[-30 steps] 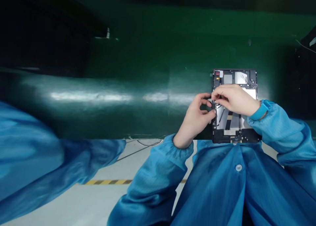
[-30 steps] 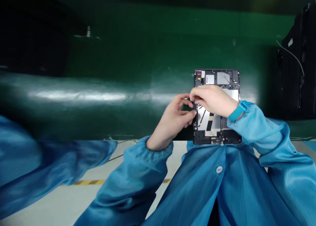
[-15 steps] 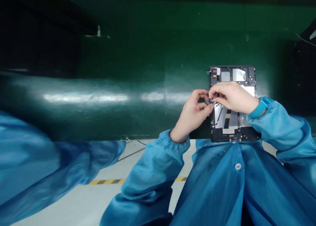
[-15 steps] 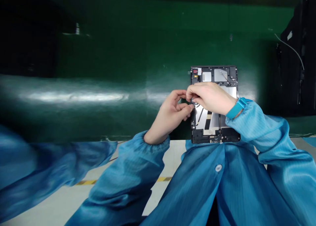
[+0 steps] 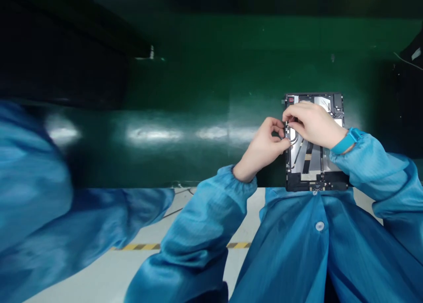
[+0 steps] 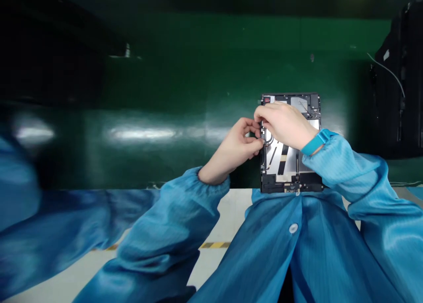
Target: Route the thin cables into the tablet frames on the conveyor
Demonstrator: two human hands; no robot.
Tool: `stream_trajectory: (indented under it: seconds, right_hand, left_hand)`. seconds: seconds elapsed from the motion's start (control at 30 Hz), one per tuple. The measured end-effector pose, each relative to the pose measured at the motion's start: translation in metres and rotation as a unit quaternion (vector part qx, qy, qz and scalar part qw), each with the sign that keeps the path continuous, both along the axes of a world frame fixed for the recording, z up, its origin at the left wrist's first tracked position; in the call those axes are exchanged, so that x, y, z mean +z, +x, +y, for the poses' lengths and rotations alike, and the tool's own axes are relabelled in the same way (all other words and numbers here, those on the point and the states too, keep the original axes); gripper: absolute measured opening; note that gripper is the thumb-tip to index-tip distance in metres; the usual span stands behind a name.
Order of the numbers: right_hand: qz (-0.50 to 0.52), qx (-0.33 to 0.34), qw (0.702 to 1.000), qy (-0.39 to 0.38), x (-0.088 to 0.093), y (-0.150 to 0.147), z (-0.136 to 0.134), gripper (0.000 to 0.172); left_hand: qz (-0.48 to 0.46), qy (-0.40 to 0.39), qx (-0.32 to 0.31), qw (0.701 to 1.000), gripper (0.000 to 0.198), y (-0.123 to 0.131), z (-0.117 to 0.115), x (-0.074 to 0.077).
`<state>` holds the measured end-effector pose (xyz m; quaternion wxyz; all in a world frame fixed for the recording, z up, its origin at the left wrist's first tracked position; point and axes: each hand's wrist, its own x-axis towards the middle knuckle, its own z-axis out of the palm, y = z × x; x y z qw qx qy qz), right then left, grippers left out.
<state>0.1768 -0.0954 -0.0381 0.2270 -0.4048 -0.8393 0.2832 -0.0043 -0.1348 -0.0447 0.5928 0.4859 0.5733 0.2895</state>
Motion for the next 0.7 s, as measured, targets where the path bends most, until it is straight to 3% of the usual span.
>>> stream_trajectory:
  seconds: [0.53,0.7]
  right_hand:
    - [0.039,-0.006,0.999,-0.016,-0.007,-0.003,0.002,0.022]
    - [0.04,-0.085,0.995,0.011,-0.007,-0.004,0.005,0.021]
  left_hand:
    - [0.021,-0.039,-0.039,0.998,0.031,0.001,0.02,0.009]
    - [0.032,-0.071,-0.035,0.996,0.036,0.004,0.03,0.012]
